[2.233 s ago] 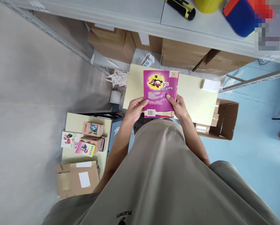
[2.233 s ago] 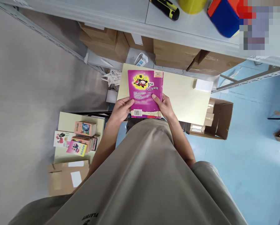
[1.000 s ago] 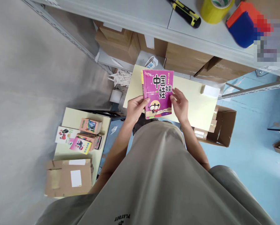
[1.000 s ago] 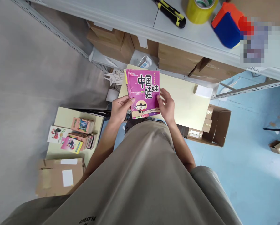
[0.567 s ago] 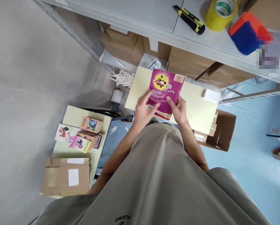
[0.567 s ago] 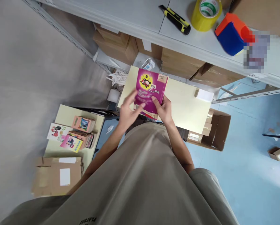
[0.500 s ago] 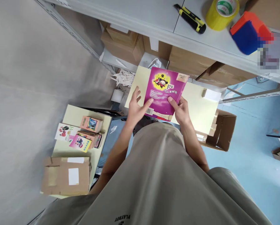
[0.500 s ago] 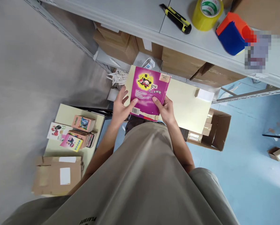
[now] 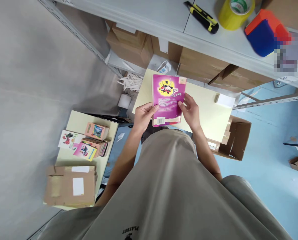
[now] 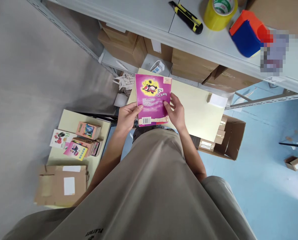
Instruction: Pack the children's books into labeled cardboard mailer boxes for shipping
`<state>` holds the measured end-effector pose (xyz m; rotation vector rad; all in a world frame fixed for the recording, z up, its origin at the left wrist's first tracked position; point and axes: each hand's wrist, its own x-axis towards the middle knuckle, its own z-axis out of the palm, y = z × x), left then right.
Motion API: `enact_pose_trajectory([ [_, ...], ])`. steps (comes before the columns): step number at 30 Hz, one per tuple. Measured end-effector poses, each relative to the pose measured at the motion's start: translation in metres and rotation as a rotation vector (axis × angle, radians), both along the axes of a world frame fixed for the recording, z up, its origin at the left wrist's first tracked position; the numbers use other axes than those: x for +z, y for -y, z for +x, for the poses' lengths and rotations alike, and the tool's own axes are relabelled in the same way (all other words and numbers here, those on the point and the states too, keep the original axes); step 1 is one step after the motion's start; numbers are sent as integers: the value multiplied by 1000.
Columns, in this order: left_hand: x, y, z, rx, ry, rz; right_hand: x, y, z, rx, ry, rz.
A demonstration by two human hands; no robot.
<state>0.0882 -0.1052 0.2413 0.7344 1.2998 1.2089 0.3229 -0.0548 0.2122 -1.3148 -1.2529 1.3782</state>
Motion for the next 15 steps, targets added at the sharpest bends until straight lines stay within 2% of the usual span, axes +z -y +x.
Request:
enact_pose_trajectory([
  [2,2,0,17,58,-109,30,0,3,-9,19,24,12],
  [4,1,2,37,58,-213,60,1,10,-20,77,4,-4],
  [7,-5,5,52,-87,-293,108,4,15,-28,48,-3,-12],
  [9,-13,1,45,-161,-323,135,5,12,-19,10,-61,-35],
  [12,-24,-14,13,-107,-355,127,5,5,6,62,-212,-116],
  [15,-28,-29,-17,-180,-179,31,7,3,26,139,-290,-173],
])
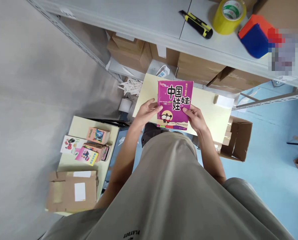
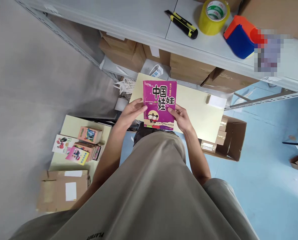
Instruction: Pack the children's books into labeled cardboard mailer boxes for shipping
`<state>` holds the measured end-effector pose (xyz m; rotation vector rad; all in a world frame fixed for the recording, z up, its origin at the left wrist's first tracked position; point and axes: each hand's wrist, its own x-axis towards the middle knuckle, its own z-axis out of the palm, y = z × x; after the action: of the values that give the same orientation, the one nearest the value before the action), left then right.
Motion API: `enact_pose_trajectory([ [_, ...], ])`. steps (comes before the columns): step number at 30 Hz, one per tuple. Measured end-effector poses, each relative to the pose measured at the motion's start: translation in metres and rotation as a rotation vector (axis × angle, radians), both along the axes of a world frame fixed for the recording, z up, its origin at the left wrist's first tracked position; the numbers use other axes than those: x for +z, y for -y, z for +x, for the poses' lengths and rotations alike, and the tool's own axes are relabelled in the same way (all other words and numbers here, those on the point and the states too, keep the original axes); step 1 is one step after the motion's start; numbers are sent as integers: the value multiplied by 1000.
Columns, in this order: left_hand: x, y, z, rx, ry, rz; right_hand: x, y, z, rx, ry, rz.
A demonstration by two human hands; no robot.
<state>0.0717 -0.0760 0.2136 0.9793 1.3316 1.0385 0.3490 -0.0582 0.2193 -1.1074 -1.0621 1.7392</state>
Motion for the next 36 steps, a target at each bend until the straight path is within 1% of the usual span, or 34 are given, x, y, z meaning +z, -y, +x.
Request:
enact_pose_trajectory([
  [2,1,-3,-8,-69,106,-63,1,1,5,27,-29,-6],
  [3,2,-3,-8,-74,129,-73,1,1,6,40,-35,-5],
  [8,12,5,-4,7,122,-8,1,-2,4,88,2,42],
  [11,22,10,-10,34,12,90,8,-4,6,86,41,152],
  [14,33,14,-19,41,-110,263,20,-8,10,135,104,313],
  [16,40,17,-24,35,-148,382,28,-10,11,163,136,397],
  [18,44,19,-26,32,-163,460,33,-11,12,179,147,434],
  [20,47,21,-28,29,-166,487,35,-11,12,211,127,440],
  [22,48,23,-30,22,-176,476,34,-10,14,247,100,454],
  [25,46,27,-33,39,-196,385,26,-5,16,277,111,499],
  [27,41,30,-33,66,-169,302,19,-2,16,239,161,510],
  [29,34,33,-34,79,-114,242,13,1,15,174,216,490],
  [31,28,35,-35,68,-72,219,10,2,14,133,259,453],
  [33,25,36,-36,35,-63,202,12,3,15,124,288,414],
  [36,26,37,-38,-14,-48,151,18,2,17,115,285,355],
])
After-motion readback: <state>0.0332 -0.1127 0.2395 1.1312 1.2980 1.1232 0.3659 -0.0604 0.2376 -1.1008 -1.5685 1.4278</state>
